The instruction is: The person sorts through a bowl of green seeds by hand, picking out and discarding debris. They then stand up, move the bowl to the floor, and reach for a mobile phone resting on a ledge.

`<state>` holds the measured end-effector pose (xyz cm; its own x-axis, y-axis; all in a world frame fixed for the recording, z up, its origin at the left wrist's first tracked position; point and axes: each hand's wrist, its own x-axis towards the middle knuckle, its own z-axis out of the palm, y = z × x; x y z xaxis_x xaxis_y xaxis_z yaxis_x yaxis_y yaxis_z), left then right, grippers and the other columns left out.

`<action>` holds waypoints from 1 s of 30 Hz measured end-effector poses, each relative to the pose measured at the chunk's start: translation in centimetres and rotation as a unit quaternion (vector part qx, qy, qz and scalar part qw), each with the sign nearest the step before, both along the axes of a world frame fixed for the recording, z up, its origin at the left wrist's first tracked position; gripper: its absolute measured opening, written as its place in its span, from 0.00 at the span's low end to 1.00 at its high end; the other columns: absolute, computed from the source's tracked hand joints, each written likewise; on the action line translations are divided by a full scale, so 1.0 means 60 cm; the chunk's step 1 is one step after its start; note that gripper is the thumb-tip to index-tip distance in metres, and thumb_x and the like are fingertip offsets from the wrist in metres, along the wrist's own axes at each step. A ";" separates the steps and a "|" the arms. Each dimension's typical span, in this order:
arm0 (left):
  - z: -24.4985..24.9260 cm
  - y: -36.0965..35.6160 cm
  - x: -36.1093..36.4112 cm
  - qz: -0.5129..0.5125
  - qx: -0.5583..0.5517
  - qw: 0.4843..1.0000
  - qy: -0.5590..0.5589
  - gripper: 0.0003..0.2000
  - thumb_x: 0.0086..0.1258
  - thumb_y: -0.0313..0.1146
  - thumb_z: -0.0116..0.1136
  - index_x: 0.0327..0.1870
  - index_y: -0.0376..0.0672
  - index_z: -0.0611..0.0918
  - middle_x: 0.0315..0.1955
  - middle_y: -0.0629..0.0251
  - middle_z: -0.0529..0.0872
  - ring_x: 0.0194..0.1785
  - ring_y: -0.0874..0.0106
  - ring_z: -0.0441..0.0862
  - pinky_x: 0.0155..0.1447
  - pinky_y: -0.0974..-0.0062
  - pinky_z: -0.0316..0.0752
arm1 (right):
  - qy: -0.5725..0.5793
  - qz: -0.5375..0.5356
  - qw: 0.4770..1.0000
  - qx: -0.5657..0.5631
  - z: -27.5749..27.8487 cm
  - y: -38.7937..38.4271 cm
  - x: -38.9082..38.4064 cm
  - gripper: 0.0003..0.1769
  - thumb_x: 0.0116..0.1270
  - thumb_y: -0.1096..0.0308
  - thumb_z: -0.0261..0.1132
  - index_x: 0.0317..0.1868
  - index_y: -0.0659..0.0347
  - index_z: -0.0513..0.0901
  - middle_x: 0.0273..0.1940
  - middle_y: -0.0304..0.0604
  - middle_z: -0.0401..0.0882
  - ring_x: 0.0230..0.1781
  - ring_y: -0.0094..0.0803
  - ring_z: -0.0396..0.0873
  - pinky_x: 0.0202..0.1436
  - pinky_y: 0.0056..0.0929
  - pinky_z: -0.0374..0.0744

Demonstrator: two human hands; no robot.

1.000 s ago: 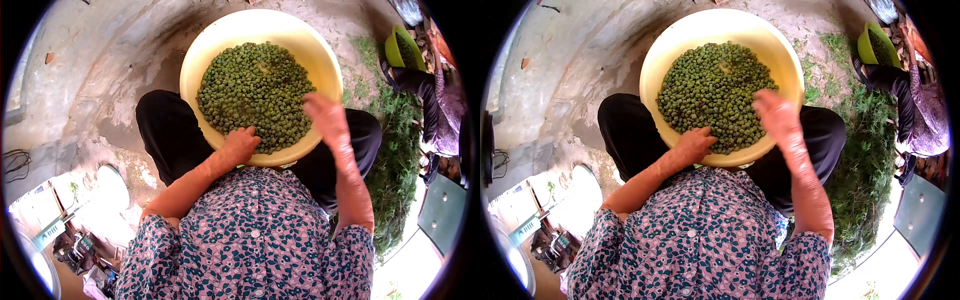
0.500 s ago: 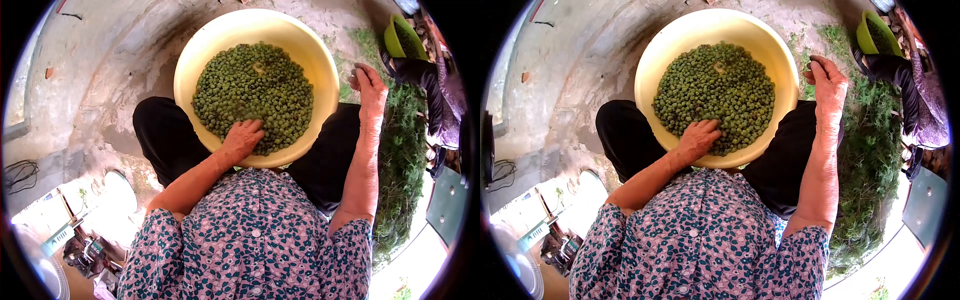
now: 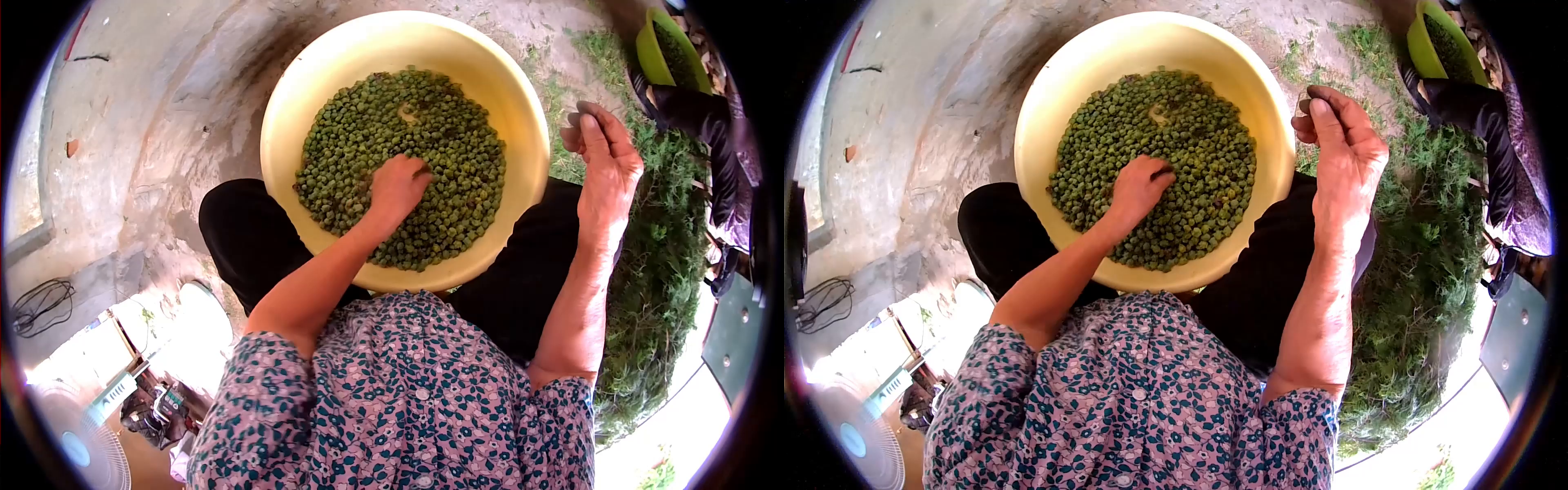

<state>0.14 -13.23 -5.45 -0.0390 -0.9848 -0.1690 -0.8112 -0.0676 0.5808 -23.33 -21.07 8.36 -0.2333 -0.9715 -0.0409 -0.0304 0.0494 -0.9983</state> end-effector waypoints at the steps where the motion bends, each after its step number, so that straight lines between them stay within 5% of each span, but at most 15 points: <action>1: -0.015 -0.021 -0.017 0.023 0.009 1.000 -0.002 0.10 0.54 0.34 0.63 0.38 0.44 0.83 0.33 0.59 0.78 0.43 0.59 0.75 0.45 0.63 0.70 | -0.017 0.001 1.000 0.000 -0.001 0.001 -0.004 0.10 0.64 0.74 0.60 0.44 0.67 0.81 0.30 0.41 0.82 0.28 0.23 0.78 0.36 0.21 0.77; 10: -0.093 -0.093 -0.087 0.021 -0.003 0.999 -0.047 0.11 0.51 0.37 0.67 0.35 0.48 0.85 0.32 0.62 0.78 0.42 0.60 0.74 0.47 0.63 0.69 | -0.161 -0.018 0.987 0.024 0.009 0.002 -0.021 0.10 0.65 0.71 0.61 0.44 0.66 0.82 0.31 0.41 0.82 0.26 0.23 0.76 0.35 0.21 0.76; 17: -0.111 -0.097 -0.091 0.051 0.018 0.997 -0.058 0.11 0.51 0.35 0.68 0.37 0.48 0.86 0.34 0.64 0.81 0.42 0.64 0.77 0.48 0.65 0.68 | -0.150 -0.021 0.988 0.040 0.016 -0.002 -0.017 0.09 0.64 0.71 0.61 0.43 0.65 0.82 0.30 0.39 0.81 0.26 0.22 0.76 0.34 0.20 0.75; 20: -0.099 -0.101 -0.082 0.142 0.081 0.981 0.102 0.10 0.53 0.31 0.67 0.37 0.44 0.86 0.34 0.63 0.84 0.38 0.68 0.80 0.47 0.69 0.73 | -0.164 -0.027 0.986 0.033 0.012 -0.004 -0.022 0.09 0.64 0.71 0.61 0.43 0.65 0.82 0.30 0.39 0.81 0.25 0.22 0.76 0.34 0.20 0.76; 22: -0.053 -0.101 -0.076 0.227 0.130 0.891 0.371 0.10 0.54 0.26 0.66 0.39 0.38 0.85 0.33 0.61 0.86 0.34 0.71 0.81 0.46 0.74 0.75 | -0.125 -0.014 0.991 0.039 0.009 -0.003 -0.022 0.09 0.64 0.74 0.61 0.43 0.65 0.82 0.31 0.40 0.81 0.25 0.22 0.76 0.34 0.20 0.76; 26: 0.060 -0.101 -0.066 0.235 0.096 0.816 0.519 0.10 0.54 0.25 0.66 0.38 0.35 0.84 0.32 0.60 0.86 0.35 0.72 0.81 0.47 0.76 0.75 | -0.030 0.062 0.997 0.023 0.001 -0.003 -0.012 0.10 0.61 0.78 0.61 0.44 0.65 0.82 0.31 0.40 0.82 0.26 0.22 0.77 0.34 0.20 0.77; 30: 0.156 -0.102 -0.082 0.183 0.081 0.779 0.594 0.11 0.58 0.27 0.64 0.41 0.32 0.82 0.34 0.58 0.85 0.36 0.71 0.81 0.47 0.76 0.75 | 0.091 0.213 0.972 0.033 -0.004 -0.003 0.010 0.17 0.55 0.78 0.67 0.47 0.64 0.81 0.38 0.42 0.80 0.38 0.24 0.78 0.42 0.21 0.77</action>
<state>-4.80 -19.34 3.89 0.0156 -0.9364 -0.3506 0.3838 -0.3182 0.8669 -22.70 -21.27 8.15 0.1801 -0.9783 -0.1021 -0.2383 0.0573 -0.9695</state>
